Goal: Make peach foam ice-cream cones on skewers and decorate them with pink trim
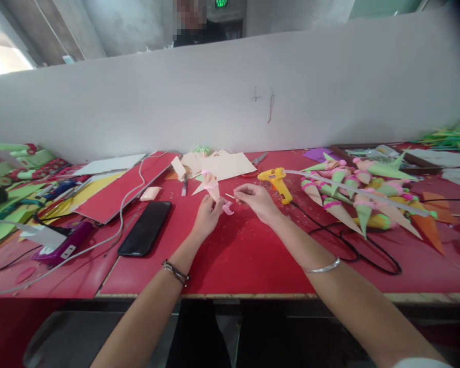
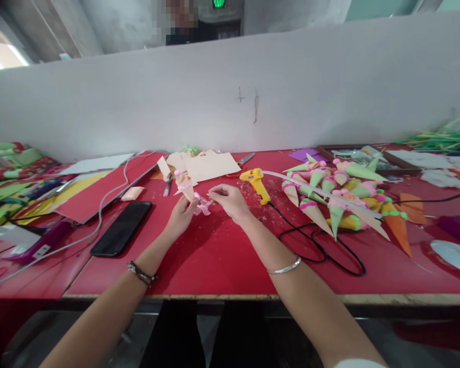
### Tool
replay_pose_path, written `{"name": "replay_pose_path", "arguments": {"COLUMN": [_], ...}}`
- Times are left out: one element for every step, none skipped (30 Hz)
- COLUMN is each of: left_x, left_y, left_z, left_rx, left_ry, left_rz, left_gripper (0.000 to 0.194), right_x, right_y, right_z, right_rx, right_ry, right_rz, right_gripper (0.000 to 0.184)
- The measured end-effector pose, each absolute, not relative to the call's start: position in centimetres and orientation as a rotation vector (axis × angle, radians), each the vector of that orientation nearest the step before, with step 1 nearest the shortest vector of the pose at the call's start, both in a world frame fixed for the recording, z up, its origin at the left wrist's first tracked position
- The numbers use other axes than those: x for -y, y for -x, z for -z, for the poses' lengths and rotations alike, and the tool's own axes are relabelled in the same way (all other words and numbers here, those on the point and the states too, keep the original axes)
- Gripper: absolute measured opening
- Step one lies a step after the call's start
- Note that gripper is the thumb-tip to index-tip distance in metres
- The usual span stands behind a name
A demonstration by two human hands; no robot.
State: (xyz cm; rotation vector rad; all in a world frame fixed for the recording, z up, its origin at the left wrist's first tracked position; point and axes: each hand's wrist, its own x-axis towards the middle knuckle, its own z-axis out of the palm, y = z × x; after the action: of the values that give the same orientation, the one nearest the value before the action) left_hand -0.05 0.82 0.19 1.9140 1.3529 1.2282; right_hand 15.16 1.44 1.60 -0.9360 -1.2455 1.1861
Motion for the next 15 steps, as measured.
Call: {"name": "replay_pose_path", "arguments": {"left_x": [-0.86, -0.89, -0.90, -0.91, -0.92, -0.92, -0.93, -0.92, -0.90, -0.86, -0.79, -0.69, -0.57, -0.45, -0.34], "left_y": [0.07, 0.08, 0.09, 0.09, 0.09, 0.08, 0.06, 0.02, -0.04, -0.12, -0.21, -0.32, -0.42, -0.52, -0.59], "left_z": [-0.16, -0.14, -0.14, -0.15, -0.17, -0.19, -0.23, -0.26, -0.30, -0.35, -0.40, -0.46, -0.52, -0.58, -0.64], "left_rx": [-1.335, -1.322, -1.313, -1.306, -1.294, -1.273, -1.246, -1.221, -1.203, -1.191, -1.178, -1.165, -1.150, -1.132, -1.114], "left_ry": [-1.876, -1.836, -1.792, -1.746, -1.702, -1.659, -1.617, -1.581, -1.555, -1.536, -1.521, -1.508, -1.499, -1.492, -1.486], "left_rz": [-1.210, -1.191, -1.171, -1.155, -1.142, -1.137, -1.143, -1.150, -1.148, -1.131, -1.102, -1.073, -1.049, -1.042, -1.050], "left_gripper": [0.024, 0.024, 0.023, 0.021, 0.018, 0.016, 0.014, 0.012, 0.010, 0.010, 0.012, 0.014, 0.015, 0.014, 0.014], "right_x": [-1.51, -1.58, -1.66, -1.73, -1.78, -1.82, -1.84, -1.84, -1.84, -1.82, -1.80, -1.77, -1.73, -1.69, -1.63], "right_y": [-15.13, -15.11, -15.09, -15.09, -15.09, -15.10, -15.11, -15.11, -15.11, -15.09, -15.08, -15.06, -15.05, -15.04, -15.03], "right_z": [-1.54, -1.47, -1.39, -1.32, -1.26, -1.22, -1.19, -1.18, -1.18, -1.19, -1.20, -1.21, -1.23, -1.27, -1.32], "right_rx": [1.226, 1.205, 1.184, 1.163, 1.146, 1.131, 1.119, 1.111, 1.104, 1.099, 1.096, 1.096, 1.100, 1.106, 1.114], "right_ry": [0.923, 0.908, 0.892, 0.878, 0.869, 0.866, 0.867, 0.870, 0.873, 0.873, 0.868, 0.861, 0.853, 0.846, 0.843], "right_rz": [-1.213, -1.241, -1.263, -1.274, -1.276, -1.270, -1.261, -1.253, -1.252, -1.257, -1.268, -1.282, -1.297, -1.308, -1.313], "right_gripper": [0.016, 0.017, 0.017, 0.017, 0.017, 0.017, 0.017, 0.016, 0.016, 0.017, 0.017, 0.018, 0.018, 0.019, 0.018]}}
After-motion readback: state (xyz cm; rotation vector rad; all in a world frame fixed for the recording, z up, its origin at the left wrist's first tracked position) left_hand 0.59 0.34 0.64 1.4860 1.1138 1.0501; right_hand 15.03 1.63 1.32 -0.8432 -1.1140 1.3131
